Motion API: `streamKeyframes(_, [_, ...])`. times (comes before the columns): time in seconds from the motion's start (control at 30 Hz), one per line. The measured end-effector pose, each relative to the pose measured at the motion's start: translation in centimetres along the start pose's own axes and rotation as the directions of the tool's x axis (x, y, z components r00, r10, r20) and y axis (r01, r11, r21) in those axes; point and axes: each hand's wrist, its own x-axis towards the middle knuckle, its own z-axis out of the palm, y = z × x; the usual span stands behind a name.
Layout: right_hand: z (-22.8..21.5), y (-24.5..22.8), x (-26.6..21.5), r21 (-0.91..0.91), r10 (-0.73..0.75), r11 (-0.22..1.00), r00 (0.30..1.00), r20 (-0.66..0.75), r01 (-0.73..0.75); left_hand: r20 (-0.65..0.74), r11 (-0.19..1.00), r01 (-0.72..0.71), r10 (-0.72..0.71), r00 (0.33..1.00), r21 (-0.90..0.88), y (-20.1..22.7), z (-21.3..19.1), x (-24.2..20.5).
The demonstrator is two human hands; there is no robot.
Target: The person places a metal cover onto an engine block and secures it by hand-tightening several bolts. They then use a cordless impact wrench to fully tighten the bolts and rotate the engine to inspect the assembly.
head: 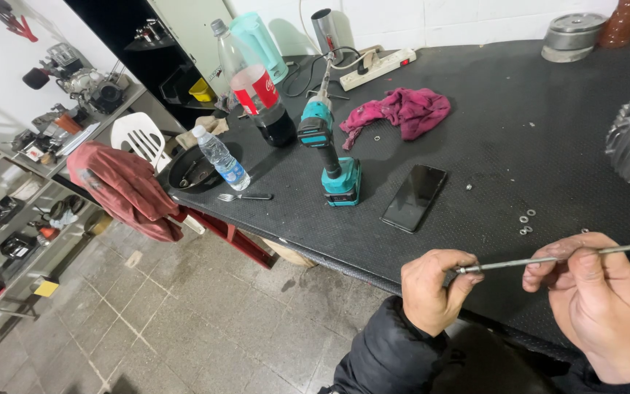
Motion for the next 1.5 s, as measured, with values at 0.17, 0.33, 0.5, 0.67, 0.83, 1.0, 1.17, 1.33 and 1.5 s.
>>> streamKeyframes(0.17, [0.0,0.3,0.0,0.022,0.003,1.000,1.000,-0.016,-0.003,0.002,1.000,0.015,-0.015,1.000,-0.003,0.0,0.0,-0.1])
streamKeyframes(0.33, [0.3,0.9,-0.1,0.056,-0.010,0.998,1.000,-0.010,0.011,0.043,0.999,0.020,-0.019,0.999,-0.031,0.8,-0.6,0.6])
streamKeyframes(0.5, [1.4,0.1,0.1,0.068,-0.041,0.997,0.996,-0.076,0.046,-0.002,0.998,0.052,-0.052,0.999,-0.033,0.2,-0.6,0.4])
streamKeyframes(0.67, [2.2,0.2,2.5,0.129,0.079,0.990,0.987,-0.143,-0.060,0.014,0.994,0.107,-0.107,0.994,-0.001,-0.6,-0.8,1.1])
streamKeyframes(0.83, [1.8,0.7,4.9,0.166,0.198,0.970,0.974,-0.112,-0.178,-0.013,0.974,0.219,-0.219,0.976,0.063,-1.2,-0.3,2.2])
streamKeyframes(1.0, [0.9,1.5,6.6,0.181,0.213,0.964,0.972,-0.097,-0.194,-0.015,0.961,0.270,-0.269,0.963,0.062,-2.1,0.4,3.5])
streamKeyframes(1.17, [1.1,0.9,7.0,0.176,0.195,0.969,0.976,-0.101,-0.175,-0.026,0.966,0.254,-0.253,0.967,0.046,-2.3,0.6,4.4])
streamKeyframes(1.33, [1.0,0.9,6.9,0.186,0.163,0.973,0.979,-0.126,-0.138,0.001,0.964,0.260,-0.260,0.965,0.051,-2.2,0.7,4.9])
streamKeyframes(1.5, [2.4,-0.7,6.8,0.228,0.201,0.960,0.966,-0.164,-0.162,-0.025,0.963,0.258,-0.257,0.966,0.070,-2.2,0.9,6.4])
